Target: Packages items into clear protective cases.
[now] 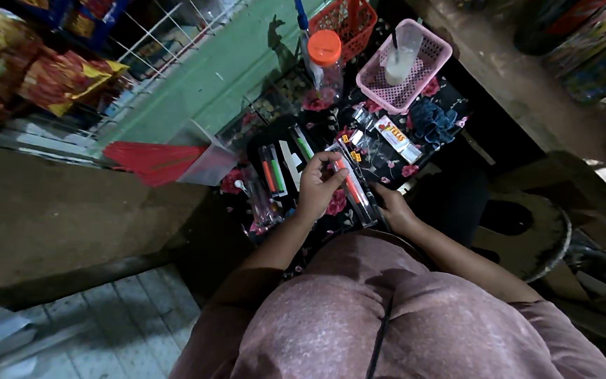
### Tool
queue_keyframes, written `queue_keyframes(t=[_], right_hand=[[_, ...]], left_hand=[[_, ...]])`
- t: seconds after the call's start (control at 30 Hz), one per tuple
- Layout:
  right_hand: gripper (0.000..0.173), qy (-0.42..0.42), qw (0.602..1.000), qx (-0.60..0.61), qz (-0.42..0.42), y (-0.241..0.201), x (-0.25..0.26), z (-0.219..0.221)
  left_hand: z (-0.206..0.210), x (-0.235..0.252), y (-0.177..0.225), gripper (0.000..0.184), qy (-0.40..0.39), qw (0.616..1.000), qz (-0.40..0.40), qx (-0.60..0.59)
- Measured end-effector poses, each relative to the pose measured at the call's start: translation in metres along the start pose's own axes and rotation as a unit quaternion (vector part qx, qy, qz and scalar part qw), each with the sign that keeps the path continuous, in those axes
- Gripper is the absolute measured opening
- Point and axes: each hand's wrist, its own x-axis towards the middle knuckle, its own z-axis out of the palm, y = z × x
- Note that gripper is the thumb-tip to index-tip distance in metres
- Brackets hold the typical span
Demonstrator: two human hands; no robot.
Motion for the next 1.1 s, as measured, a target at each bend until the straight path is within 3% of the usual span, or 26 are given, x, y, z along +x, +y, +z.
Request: queue_keyframes(t=[0.27,0.43,0.5,0.63,0.77,0.83,0.93,0.97,1.1], right_hand=[[0.041,-0.046,0.992,0.091,0.077,0.012,0.003,-0.003],[0.05,-0.018,0.959,0.264,0.101,0.028,-0.001,0.002],[0.06,0.007,0.953,0.286,0.1,0.031,-0.001,0.007],[0.061,0.109,0.953,0.261,0.108,0.03,0.007,0.01],[0.061,0.127,0.959,0.232,0.103,0.023,0.018,-0.011],[0.063,0.101,0.97,0.205,0.076,0.017,0.023,-0.023],[0.065,0.058,0.986,0.152,0.024,0.005,0.031,-0.029],[0.065,0.046,0.99,0.134,0.019,-0.001,0.033,-0.028],[0.061,0.07,0.987,0.142,0.007,-0.018,0.041,-0.025]], left_hand=[[-0.003,0.003,-0.016,0.03,0.036,0.999,-0.02,-0.024],[-0.012,0.006,-0.015,0.085,0.101,0.989,-0.049,-0.096],[-0.012,0.001,-0.019,0.081,0.114,0.987,-0.052,-0.099],[-0.018,-0.015,-0.028,0.05,0.12,0.984,-0.086,-0.097],[-0.044,-0.038,-0.025,0.025,0.01,0.985,-0.168,0.033],[-0.048,-0.043,-0.022,0.032,-0.073,0.974,-0.187,0.102],[-0.036,-0.044,-0.011,0.061,-0.187,0.941,-0.202,0.198],[-0.029,-0.043,-0.007,0.066,-0.205,0.935,-0.195,0.213],[-0.014,-0.033,0.002,0.047,-0.163,0.945,-0.181,0.218]])
